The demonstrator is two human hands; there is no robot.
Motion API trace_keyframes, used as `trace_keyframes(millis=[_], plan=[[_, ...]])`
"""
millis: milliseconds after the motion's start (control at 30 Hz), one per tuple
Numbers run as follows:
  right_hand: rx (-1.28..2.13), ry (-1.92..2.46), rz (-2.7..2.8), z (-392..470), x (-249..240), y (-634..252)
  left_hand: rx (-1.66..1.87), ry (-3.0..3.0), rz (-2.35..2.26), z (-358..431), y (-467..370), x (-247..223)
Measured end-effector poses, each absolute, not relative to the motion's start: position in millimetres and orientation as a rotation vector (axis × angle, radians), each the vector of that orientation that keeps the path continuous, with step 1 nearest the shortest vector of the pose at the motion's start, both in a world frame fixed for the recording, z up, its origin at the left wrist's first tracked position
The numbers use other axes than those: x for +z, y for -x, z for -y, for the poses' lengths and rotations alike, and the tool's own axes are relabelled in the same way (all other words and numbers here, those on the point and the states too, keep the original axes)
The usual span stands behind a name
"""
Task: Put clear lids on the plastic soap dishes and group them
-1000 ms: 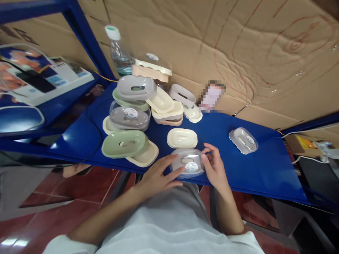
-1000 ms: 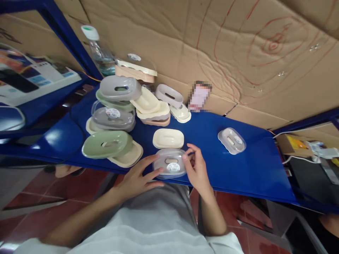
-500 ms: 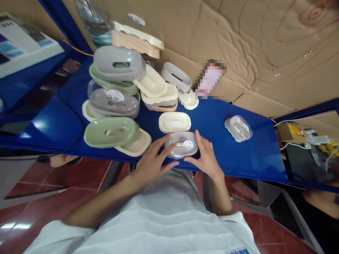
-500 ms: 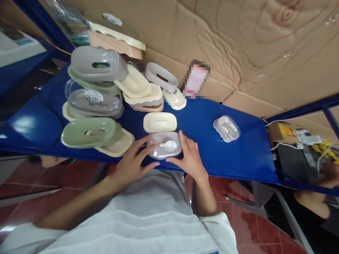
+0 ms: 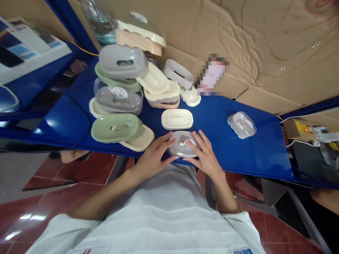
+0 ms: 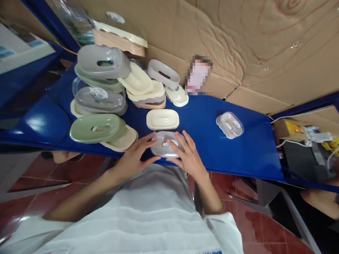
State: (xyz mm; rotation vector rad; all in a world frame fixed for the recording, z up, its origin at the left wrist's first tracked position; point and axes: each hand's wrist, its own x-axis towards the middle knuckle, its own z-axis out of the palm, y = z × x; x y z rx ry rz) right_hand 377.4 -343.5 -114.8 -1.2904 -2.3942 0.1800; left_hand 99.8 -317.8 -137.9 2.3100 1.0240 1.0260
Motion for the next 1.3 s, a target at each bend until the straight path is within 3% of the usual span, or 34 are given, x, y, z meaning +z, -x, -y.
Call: trace_keyframes(millis=[333,833,967,1133,1300], plan=[[0.220,1.214,2.353,342.8,-111.0,-376.8,0.930,-2.235,-0.974,318.7,-95.0,-134.5],[0.008,1.267,2.515,349.1,-101.5,-368.5,0.913,-2.254,-0.965,317.2,-94.6,-140.4],[-0.116,1.334,2.546,349.9,-104.0,-393.0,0.888,-2.323,-1.010,319.4,-96.1,-137.0],[-0.431,1.717,2.243,329.6,-90.0,-424.2,0.950,-2.341,-1.031,318.6,-98.0,-132.2],[-0.102,1.479,2.502,295.1,-73.1,-381.0,1.023,-2.392,-1.031,320.4,-98.9,-131.6]])
